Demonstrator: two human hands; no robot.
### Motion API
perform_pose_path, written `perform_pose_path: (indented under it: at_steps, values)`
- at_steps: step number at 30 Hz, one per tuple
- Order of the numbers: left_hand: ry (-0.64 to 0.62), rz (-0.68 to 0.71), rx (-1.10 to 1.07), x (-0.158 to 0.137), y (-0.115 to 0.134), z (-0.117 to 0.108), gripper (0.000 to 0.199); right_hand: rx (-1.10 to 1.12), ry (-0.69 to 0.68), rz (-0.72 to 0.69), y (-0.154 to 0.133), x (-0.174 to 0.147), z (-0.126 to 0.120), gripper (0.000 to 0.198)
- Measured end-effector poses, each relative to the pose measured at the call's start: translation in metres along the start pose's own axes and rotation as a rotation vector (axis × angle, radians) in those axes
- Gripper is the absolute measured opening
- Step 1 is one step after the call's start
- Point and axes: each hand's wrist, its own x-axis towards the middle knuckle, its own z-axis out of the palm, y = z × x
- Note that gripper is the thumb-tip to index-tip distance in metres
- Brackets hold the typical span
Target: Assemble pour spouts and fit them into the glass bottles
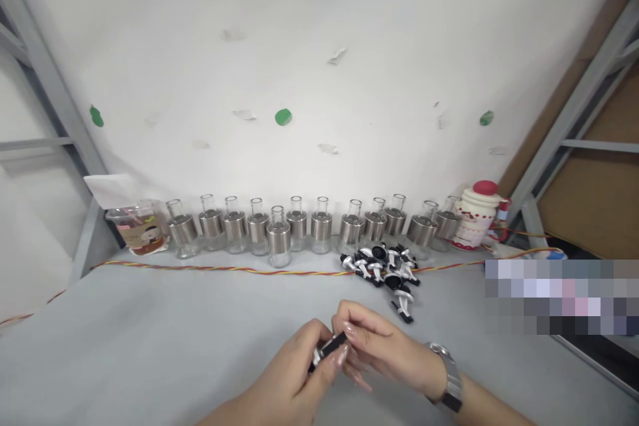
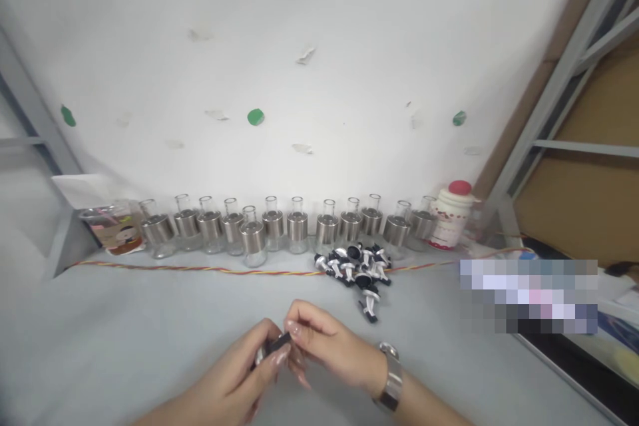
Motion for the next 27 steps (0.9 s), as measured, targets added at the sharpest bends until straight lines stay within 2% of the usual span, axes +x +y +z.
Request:
perform_pose_path:
  at_steps: [8, 16, 21, 27]
  values:
    - [0.107, 0.059, 0.051, 0.000, -0.001, 0.003, 0.027, 0.103, 0.033, 0.006, 0.003, 0.002, 0.003, 0.030]
    - [0.063, 0.081, 0.120, 0.002, -0.004, 0.000, 0.028, 0.061, 0.011, -0.016, 0.005, 0.004, 0.002, 0.027]
    - [0.057, 0.074, 0.003, 0.003, -0.008, 0.002, 0.030, -0.036, 0.054, -0.052, 0.004, 0.005, 0.001, 0.024]
    - [0.023, -0.018, -0.337, 0.008, -0.011, 0.008, 0.032, -0.220, 0.133, -0.107, -0.001, 0.002, 0.006, 0.021]
